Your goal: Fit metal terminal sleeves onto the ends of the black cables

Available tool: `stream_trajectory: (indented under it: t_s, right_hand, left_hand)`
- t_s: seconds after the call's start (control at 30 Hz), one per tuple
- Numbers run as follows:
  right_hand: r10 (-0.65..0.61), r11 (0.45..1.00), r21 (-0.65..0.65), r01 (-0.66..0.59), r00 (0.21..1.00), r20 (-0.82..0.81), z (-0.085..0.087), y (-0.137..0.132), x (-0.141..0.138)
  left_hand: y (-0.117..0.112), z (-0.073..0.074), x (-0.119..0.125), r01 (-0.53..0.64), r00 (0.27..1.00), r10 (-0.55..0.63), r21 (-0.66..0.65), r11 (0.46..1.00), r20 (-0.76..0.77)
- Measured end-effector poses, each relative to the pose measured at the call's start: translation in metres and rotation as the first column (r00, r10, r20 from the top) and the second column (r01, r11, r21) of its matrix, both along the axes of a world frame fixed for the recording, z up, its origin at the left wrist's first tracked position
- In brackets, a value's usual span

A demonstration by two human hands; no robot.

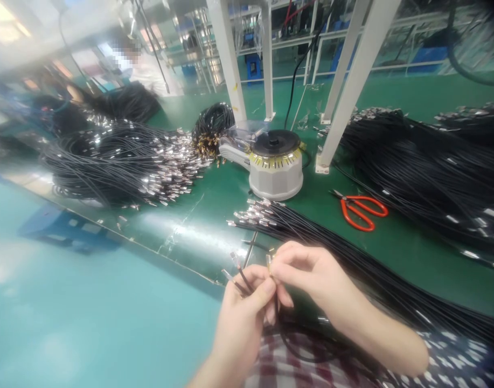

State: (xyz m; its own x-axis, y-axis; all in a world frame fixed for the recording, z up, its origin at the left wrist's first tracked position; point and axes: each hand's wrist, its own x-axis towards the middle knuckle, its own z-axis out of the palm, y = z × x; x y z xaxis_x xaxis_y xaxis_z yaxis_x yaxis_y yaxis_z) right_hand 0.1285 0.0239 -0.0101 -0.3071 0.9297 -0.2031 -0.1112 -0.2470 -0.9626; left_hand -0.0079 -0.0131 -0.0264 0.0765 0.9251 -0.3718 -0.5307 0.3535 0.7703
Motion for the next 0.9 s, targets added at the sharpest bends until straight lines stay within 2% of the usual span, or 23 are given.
stream_trajectory:
  t_s: [0.17,0.23,0.47,0.63,0.9]
  right_hand:
    - [0.097,0.978,-0.170,-0.122,0.985,-0.145,0.003,0.005,-0.001]
    - [0.113,0.973,-0.181,-0.141,0.981,-0.158,0.004,0.008,-0.001]
    - [0.004,0.999,0.037,-0.008,0.995,0.103,0.005,0.014,0.003]
    - [-0.030,0.992,0.123,0.010,0.986,0.164,0.007,0.015,0.007]
    - [-0.031,0.989,0.150,0.002,0.982,0.186,0.001,0.015,0.004]
  left_hand:
    - [0.000,-0.002,0.001,0.001,0.999,0.000,0.029,1.000,-0.032]
    - [0.001,-0.004,0.000,0.010,1.000,-0.010,0.008,1.000,0.001]
    - [0.006,-0.012,-0.012,0.205,0.957,-0.213,0.061,0.977,0.198]
    - [0.007,-0.015,-0.014,0.219,0.951,-0.221,0.032,0.975,0.215]
    - [0.008,-0.015,-0.013,0.212,0.953,-0.206,-0.002,0.977,0.221]
